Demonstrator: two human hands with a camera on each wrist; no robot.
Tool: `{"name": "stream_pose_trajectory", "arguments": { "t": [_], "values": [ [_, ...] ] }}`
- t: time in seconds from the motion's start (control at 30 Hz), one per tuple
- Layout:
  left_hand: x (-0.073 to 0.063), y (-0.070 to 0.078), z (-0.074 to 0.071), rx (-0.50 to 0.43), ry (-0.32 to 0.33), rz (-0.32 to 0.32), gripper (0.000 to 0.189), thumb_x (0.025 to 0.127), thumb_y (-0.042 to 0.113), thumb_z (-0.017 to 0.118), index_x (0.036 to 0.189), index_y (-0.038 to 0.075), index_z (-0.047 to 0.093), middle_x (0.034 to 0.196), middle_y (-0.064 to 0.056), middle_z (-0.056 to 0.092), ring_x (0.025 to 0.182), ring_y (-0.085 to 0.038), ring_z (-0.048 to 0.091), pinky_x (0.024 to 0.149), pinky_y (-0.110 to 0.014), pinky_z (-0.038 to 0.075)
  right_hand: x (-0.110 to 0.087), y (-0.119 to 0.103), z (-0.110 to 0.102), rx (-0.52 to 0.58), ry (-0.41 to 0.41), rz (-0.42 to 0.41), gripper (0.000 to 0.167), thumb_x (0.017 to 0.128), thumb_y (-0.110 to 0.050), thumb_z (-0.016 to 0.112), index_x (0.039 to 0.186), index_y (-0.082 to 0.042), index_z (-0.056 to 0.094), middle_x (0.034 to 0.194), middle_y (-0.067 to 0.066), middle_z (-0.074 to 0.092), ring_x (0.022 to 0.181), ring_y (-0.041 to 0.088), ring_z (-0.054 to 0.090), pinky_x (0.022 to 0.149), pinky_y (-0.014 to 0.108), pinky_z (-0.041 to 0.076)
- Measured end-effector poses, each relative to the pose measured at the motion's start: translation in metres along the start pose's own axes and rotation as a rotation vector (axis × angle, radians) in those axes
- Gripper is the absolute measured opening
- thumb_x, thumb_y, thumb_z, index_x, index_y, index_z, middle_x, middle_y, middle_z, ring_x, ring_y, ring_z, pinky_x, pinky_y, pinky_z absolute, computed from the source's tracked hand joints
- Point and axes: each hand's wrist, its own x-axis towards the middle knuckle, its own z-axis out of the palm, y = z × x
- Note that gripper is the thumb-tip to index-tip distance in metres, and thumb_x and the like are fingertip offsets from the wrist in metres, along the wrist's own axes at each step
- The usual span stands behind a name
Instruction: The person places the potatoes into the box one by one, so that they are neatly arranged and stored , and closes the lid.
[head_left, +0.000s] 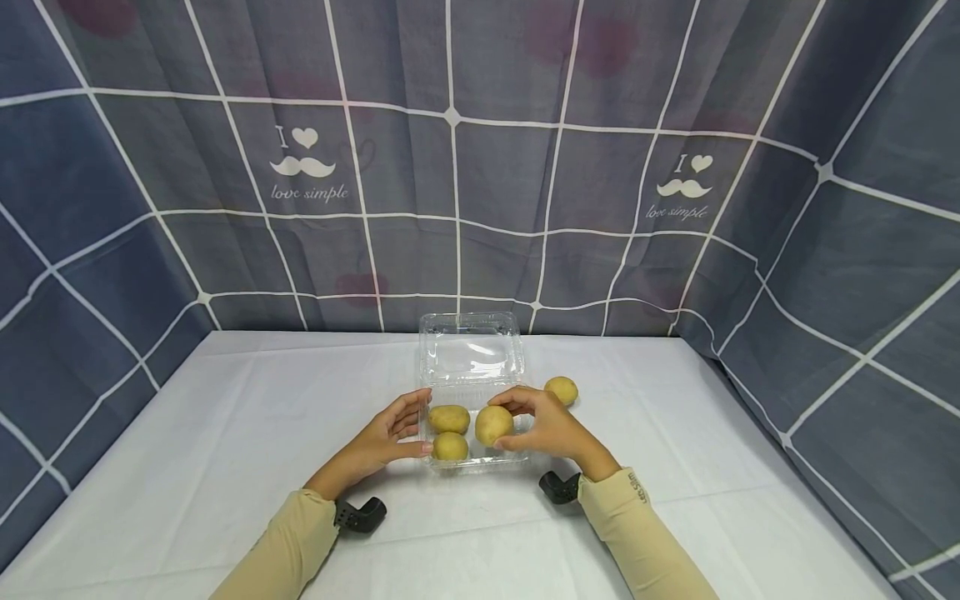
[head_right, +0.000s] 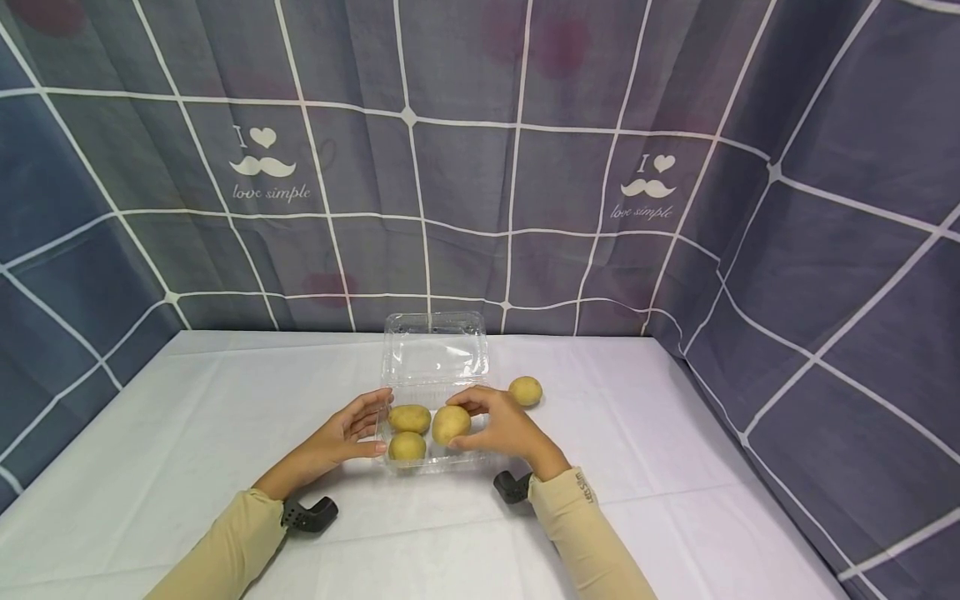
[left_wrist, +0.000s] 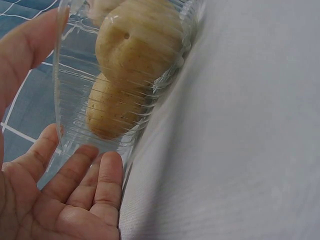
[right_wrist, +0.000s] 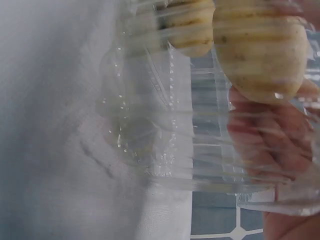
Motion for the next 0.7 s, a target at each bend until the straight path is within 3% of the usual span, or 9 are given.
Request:
{"name": "stream_pose_trajectory", "arguments": {
  "t": [0.33, 0.7],
  "values": [
    [-0.0013, 0.0001, 0.0, 0.004, -0.003, 0.009, 0.093, 0.095, 0.009, 0.084, 0.167, -0.005, 0.027, 0.169, -0.033, 0.031, 0.157, -0.053, 0.03, 0.126, -0.059, 0.034, -0.0002, -0.0016, 0.0018, -0.07, -0.031, 0.017, 0.052, 0.082, -0.009, 0.093, 0.128, 0.004, 0.073, 0.126, 0.015, 0.075, 0.113, 0.027, 0.072, 0.106, 0.045, 0.058],
    [-0.0014, 0.0012, 0.0001, 0.01, -0.005, 0.009, 0.093, 0.095, 0.009, 0.084, 0.167, -0.006, 0.027, 0.17, -0.033, 0.03, 0.157, -0.053, 0.029, 0.127, -0.06, 0.033, 0.0, -0.0034, 0.0024, -0.136, -0.056, 0.035, 0.047, 0.083, -0.015, 0.094, 0.125, -0.001, 0.076, 0.12, 0.007, 0.078, 0.109, 0.019, 0.069, 0.102, 0.04, 0.058]
  ]
}}
